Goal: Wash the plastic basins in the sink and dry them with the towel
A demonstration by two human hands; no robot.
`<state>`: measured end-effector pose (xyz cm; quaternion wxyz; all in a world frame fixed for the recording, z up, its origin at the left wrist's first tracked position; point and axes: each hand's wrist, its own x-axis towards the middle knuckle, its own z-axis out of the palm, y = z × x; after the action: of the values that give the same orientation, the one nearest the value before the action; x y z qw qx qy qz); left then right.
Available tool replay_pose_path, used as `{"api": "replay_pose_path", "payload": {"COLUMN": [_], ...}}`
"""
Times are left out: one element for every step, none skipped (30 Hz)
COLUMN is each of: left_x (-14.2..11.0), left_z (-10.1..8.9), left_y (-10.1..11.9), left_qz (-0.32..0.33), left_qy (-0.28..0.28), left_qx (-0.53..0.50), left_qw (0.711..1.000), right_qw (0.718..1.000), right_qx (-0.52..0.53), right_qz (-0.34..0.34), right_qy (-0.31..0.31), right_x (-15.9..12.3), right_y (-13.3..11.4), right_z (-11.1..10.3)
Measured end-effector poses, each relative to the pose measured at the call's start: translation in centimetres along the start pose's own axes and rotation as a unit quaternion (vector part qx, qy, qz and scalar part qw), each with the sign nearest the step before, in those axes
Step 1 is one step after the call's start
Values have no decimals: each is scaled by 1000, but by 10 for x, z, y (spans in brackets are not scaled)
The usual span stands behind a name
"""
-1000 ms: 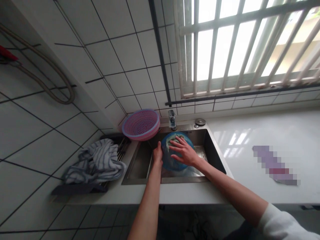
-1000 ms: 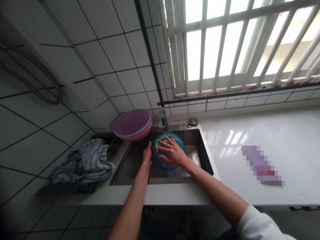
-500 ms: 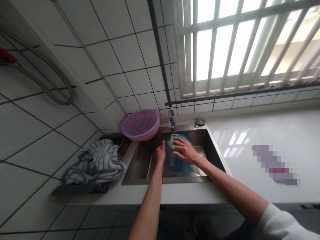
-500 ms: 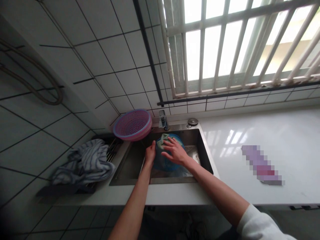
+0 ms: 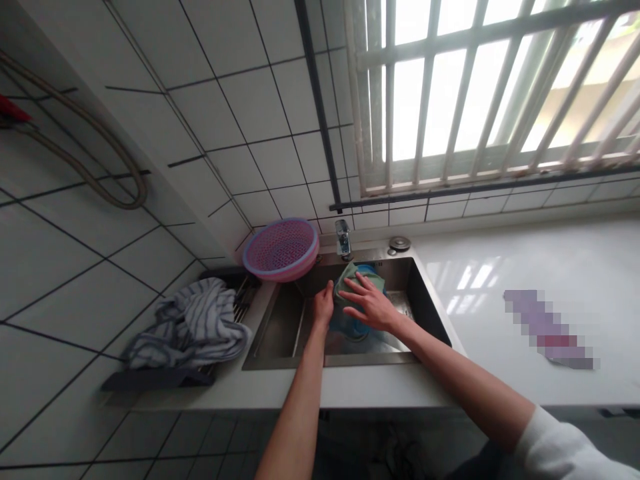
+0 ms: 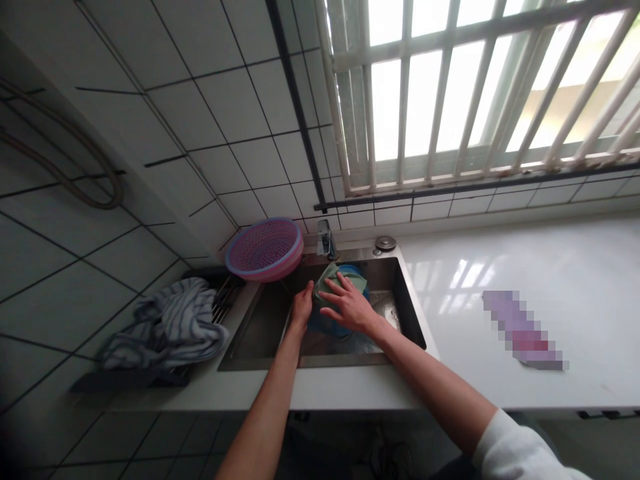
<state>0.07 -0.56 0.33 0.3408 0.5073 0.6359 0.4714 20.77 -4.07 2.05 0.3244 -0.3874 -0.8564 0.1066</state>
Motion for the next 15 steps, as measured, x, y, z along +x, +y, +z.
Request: {"api": "replay_pose_path", "payload": {"left_x": [0,-1,-1,-1,-1,0,1,2,3,4,5,6,6,6,6], "left_z": [1,1,1,0,-1,-2,-4,-5,-7,-9,-10,-11,-12,-13,-13], "left_y": [0,-1,0,0,1,2,3,4,4,4,3,3,2,2,3], "left_qz": [-1,-7,-15,-18,-12,6,29,48,57,54,40,22,3,-11,-21], "left_qy": [-14,-30,-46,-53,-50,-35,-15,4,14,14,7,-5,-16,-23,-22], "left_qx": [-17,-32,-35,-25,-2,27,53,68,73,70,66,61,56,51,41], "left_qw": [1000,999,998,998,999,999,998,996,996,996,997,998,998,998,999], "right_qw": [1000,1000,1000,1000,1000,1000,999,998,997,995,994,992,991,991,992], "right_qx": [-3,-6,-10,-14,-18,-22,-25,-27,-26,-25,-22,-18,-11,-4,4], "right_qz": [-10,-9,-2,6,8,2,-13,-33,-54,-73,-88,-99,-106,-106,-99], "right_qy": [-3,-4,-5,-7,-11,-17,-26,-38,-49,-60,-69,-76,-81,-83,-79], "right_x": [0,1,1,1,1,0,0,-1,-1,-1,-1,0,1,2,3], "right_y": [-3,-4,-4,-4,-3,-3,-5,-8,-13,-17,-21,-24,-24,-21,-15], "right_z": [1,1,3,4,6,8,11,14,18,21,23,23,23,21,18]}}
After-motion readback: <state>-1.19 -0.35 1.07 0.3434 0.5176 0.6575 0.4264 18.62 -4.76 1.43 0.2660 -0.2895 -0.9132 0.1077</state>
